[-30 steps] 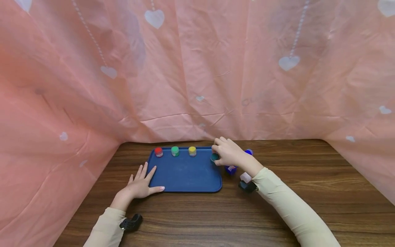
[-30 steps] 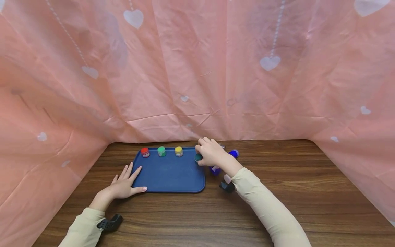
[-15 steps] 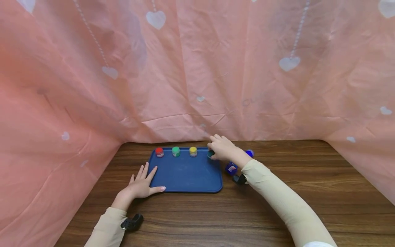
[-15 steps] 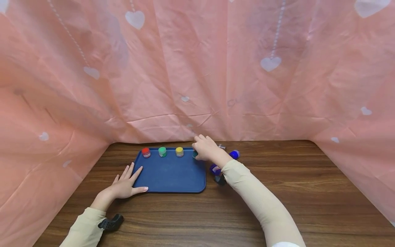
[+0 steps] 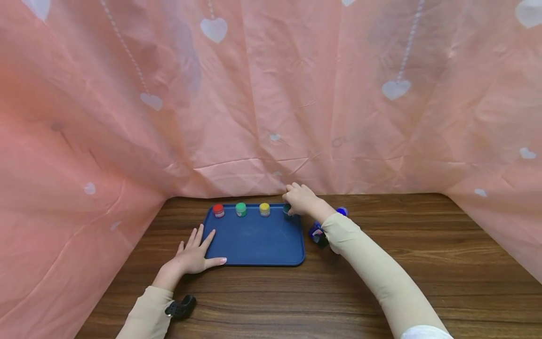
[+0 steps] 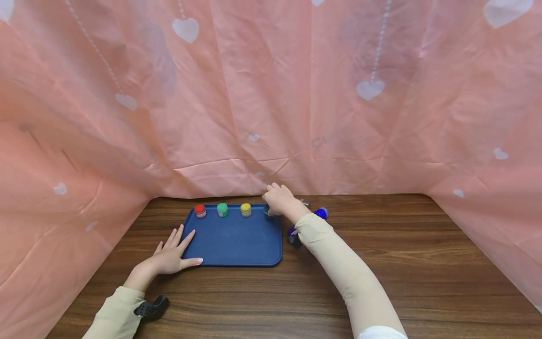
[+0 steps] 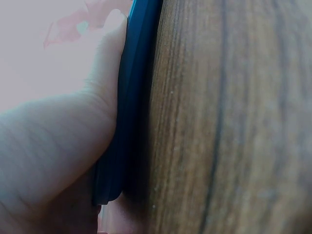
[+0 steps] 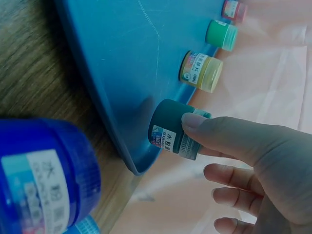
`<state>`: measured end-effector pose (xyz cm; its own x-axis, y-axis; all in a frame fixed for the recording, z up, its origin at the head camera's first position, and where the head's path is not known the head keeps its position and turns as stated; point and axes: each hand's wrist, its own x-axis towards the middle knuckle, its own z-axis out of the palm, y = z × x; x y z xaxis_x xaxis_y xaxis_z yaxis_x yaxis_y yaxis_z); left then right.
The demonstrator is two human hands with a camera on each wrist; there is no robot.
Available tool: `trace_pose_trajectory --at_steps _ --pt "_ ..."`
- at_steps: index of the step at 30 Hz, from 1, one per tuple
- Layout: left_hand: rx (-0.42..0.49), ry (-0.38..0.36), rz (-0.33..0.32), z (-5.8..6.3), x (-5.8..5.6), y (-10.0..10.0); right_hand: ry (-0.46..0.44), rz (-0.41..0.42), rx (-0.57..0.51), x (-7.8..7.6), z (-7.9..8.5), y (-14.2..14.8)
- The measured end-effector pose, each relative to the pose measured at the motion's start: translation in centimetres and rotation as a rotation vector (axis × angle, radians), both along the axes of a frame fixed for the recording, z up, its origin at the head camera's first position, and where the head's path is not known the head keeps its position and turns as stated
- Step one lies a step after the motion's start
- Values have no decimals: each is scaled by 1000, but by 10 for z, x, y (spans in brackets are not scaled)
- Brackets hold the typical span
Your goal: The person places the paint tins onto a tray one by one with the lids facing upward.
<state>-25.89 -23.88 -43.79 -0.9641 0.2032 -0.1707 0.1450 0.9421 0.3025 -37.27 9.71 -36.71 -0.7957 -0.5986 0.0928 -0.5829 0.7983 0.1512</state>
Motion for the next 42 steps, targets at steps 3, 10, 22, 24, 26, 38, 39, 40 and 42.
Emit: trace_pose_trajectory --at_steps 3,10,22,24,26,38,39,40,42 --pt "-1 -6 1 1 0 1 -24 -22 3 -4 -3 -2" --pt "30 11 -2 -3 -1 0 -68 -64 14 -13 -7 -3" --pt "31 1 0 -1 -1 -1 -109 -92 7 -19 -8 -1" --pt "31 7 2 -5 -3 -2 -102 -92 4 -20 -8 -1" --pt "27 15 6 -10 -5 -3 -95 -93 0 -21 -8 -1" --pt "23 23 16 -18 -10 -5 -119 -122 5 -18 -6 -3" --pt "17 16 16 -15 -9 -4 -121 -123 0 -18 -6 -3" --pt "15 16 16 -15 -9 -4 -121 -122 -9 -17 -6 -2" --pt "12 17 16 -14 -8 -4 -121 -116 -23 -15 -4 0"
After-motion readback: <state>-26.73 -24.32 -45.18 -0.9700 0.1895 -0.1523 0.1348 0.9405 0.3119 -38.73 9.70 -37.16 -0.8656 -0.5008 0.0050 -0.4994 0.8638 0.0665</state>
